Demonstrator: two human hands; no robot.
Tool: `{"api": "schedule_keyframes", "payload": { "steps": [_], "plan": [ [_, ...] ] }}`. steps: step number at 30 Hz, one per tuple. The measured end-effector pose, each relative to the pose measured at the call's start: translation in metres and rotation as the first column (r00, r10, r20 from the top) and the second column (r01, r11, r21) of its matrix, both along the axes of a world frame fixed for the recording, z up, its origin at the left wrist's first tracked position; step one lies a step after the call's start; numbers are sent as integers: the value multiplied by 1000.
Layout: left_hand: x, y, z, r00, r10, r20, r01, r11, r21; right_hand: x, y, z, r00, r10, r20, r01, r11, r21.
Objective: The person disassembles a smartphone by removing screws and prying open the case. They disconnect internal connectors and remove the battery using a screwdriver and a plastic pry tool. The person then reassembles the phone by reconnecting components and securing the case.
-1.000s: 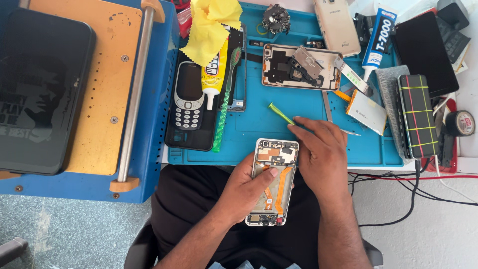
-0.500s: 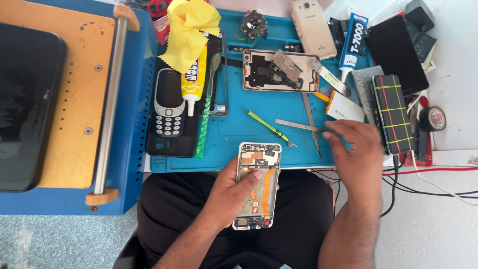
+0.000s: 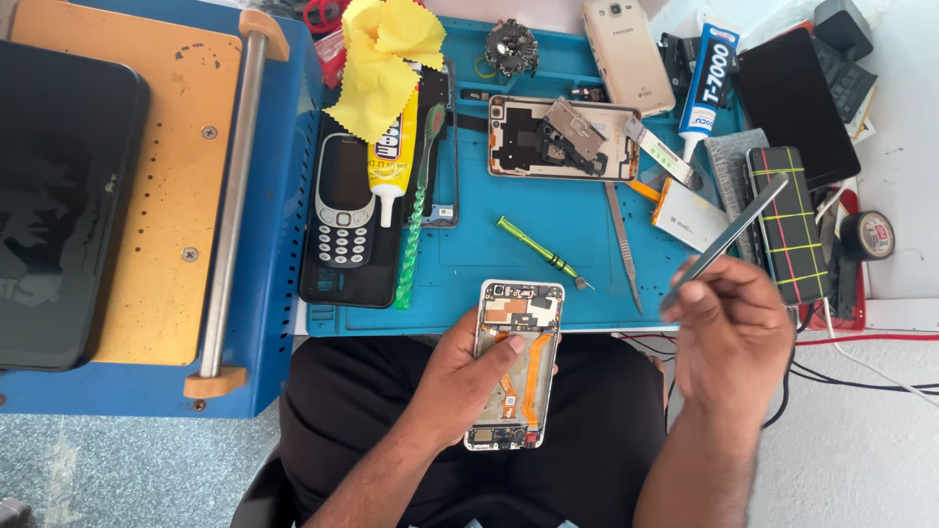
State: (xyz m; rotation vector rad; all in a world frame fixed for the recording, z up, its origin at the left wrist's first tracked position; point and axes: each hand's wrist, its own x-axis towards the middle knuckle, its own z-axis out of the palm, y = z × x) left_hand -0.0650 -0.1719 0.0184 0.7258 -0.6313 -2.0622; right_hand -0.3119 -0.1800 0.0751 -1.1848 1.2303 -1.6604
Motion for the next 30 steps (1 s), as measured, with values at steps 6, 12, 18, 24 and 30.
{"api": "schedule_keyframes", "payload": {
  "steps": [6, 12, 18, 24, 30],
  "plan": [
    [2, 0, 3, 1000, 9, -16, -11, 996, -86, 16, -1, -16, 959, 143, 243, -163, 985, 65],
    [0, 0, 3, 993, -1, -117, 1, 1000, 0, 27, -3, -19, 916, 270, 296, -286, 958, 11],
    [2, 1, 1, 996, -4, -86, 1, 999, -33, 27, 2, -20, 914, 358, 192, -356, 933, -47],
    [3, 2, 2, 996, -4, -85, 4, 1000, -9, 28, 15, -32, 958, 286, -23, -286, 958, 3],
    [1, 4, -1, 993, 8, -115, -10, 1000, -15, 21, 19, -36, 920, 373, -119, -369, 928, 56]
  ]
}}
